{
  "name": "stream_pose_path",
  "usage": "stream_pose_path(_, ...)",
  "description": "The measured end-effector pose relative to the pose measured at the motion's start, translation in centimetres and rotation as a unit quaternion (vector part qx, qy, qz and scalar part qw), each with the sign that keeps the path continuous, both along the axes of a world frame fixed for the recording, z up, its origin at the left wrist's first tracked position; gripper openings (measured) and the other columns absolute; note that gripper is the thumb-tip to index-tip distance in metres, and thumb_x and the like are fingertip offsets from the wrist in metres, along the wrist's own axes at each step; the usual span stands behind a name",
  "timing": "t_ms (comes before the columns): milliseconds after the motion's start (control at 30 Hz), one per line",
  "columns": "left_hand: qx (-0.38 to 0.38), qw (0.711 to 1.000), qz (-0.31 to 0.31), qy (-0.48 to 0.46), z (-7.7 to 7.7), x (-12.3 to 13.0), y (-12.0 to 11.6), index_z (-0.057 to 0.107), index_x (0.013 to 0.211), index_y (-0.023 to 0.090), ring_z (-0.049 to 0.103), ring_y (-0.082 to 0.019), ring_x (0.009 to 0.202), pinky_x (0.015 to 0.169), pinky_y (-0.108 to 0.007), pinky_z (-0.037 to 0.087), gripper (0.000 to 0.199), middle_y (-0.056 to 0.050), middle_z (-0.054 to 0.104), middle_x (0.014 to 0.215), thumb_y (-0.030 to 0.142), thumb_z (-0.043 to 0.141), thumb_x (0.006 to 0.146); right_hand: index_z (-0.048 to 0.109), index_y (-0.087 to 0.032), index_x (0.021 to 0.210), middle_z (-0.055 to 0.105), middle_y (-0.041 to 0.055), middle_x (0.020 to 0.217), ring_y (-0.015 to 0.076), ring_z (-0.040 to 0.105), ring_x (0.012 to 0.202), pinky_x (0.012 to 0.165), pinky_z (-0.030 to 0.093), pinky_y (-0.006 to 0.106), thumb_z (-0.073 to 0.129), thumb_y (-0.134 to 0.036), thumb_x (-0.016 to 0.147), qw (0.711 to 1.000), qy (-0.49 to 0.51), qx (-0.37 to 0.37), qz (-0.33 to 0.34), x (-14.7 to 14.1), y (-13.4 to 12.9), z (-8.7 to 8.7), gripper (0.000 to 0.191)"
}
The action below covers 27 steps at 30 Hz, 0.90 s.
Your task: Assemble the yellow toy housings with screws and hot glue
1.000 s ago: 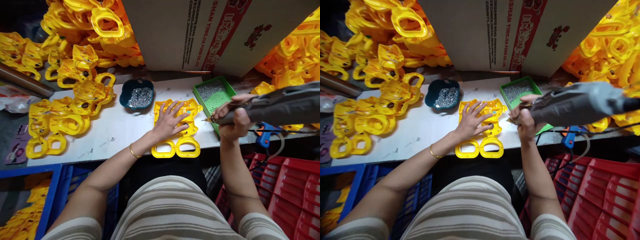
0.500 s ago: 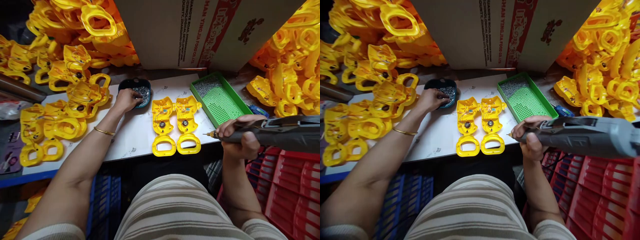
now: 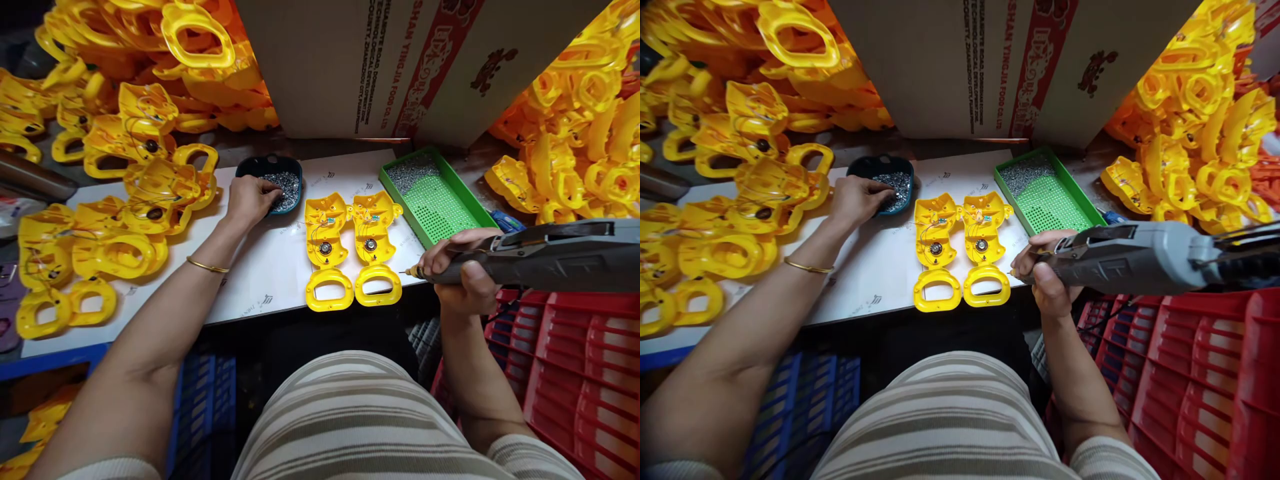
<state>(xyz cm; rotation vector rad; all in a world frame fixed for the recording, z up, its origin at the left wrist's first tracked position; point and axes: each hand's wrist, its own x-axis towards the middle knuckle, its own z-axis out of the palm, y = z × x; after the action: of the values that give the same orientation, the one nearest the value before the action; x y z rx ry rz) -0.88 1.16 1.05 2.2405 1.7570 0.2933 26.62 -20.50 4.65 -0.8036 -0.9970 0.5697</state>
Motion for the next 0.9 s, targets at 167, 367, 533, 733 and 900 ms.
stream_pose_path(167, 0.018, 0.999, 0.004, -0.051, 0.3, -0.3, 0.2, 0.074, 0.109, 0.019, 0.068, -0.025, 0.095, 0.088, -0.032, 0.050, 0.034, -0.005, 0.074, 0.105, 0.035, 0.057, 0.084, 0.066, -0.021, 0.090, 0.051, -0.0050, 0.049, 0.0134, 0.048, 0.038, 0.039, 0.045, 0.028, 0.064, -0.034, 0.074, 1.000, 0.007, -0.012, 0.005, 0.4, -0.8, -0.1, 0.020)
stream_pose_path(367, 0.026, 0.955, -0.059, -0.289, 1.8, 3.2, -9.8, 0.071, 0.113, 0.022, 0.070, -0.018, 0.088, 0.082, -0.032, 0.059, 0.034, -0.003, 0.073, 0.109, 0.040, 0.065, 0.083, 0.067, -0.024, 0.091, 0.054, -0.0034, 0.049, 0.0154, 0.050, 0.037, 0.036, 0.045, 0.030, 0.061, -0.041, 0.078, 0.999, -0.016, -0.022, 0.018, 0.9, -0.4, -0.1, 0.023)
stream_pose_path(533, -0.097, 0.878, -0.116, -0.454, -1.3, 7.9, -20.0, 0.069, 0.114, 0.024, 0.073, -0.016, 0.081, 0.080, -0.028, 0.063, 0.032, -0.002, 0.076, 0.096, 0.036, 0.068, 0.084, 0.063, -0.024, 0.087, 0.046, -0.0060, 0.046, 0.0123, 0.042, 0.032, 0.033, 0.040, 0.027, 0.059, -0.042, 0.080, 0.997, 0.014, 0.018, 0.069, -0.4, 0.1, 2.1, 0.020)
stream_pose_path(733, -0.107, 0.876, -0.114, -0.457, -3.1, 9.0, -21.7, 0.061, 0.127, 0.026, 0.074, -0.018, 0.089, 0.087, -0.030, 0.062, 0.042, -0.002, 0.075, 0.102, 0.034, 0.066, 0.087, 0.057, -0.025, 0.088, 0.048, -0.0069, 0.049, 0.0114, 0.045, 0.035, 0.037, 0.044, 0.028, 0.060, -0.047, 0.083, 0.989, 0.015, -0.003, 0.146, -1.8, -0.3, 3.0, 0.023)
stream_pose_path(900, -0.123, 0.871, -0.110, -0.462, -2.9, 8.8, -21.5, 0.059, 0.129, 0.026, 0.073, -0.018, 0.090, 0.091, -0.030, 0.061, 0.043, -0.001, 0.075, 0.104, 0.035, 0.065, 0.087, 0.060, -0.021, 0.091, 0.048, -0.0061, 0.050, 0.0104, 0.045, 0.036, 0.038, 0.043, 0.026, 0.061, -0.042, 0.083, 0.988, 0.037, 0.008, 0.150, -2.3, -0.3, 2.3, 0.022)
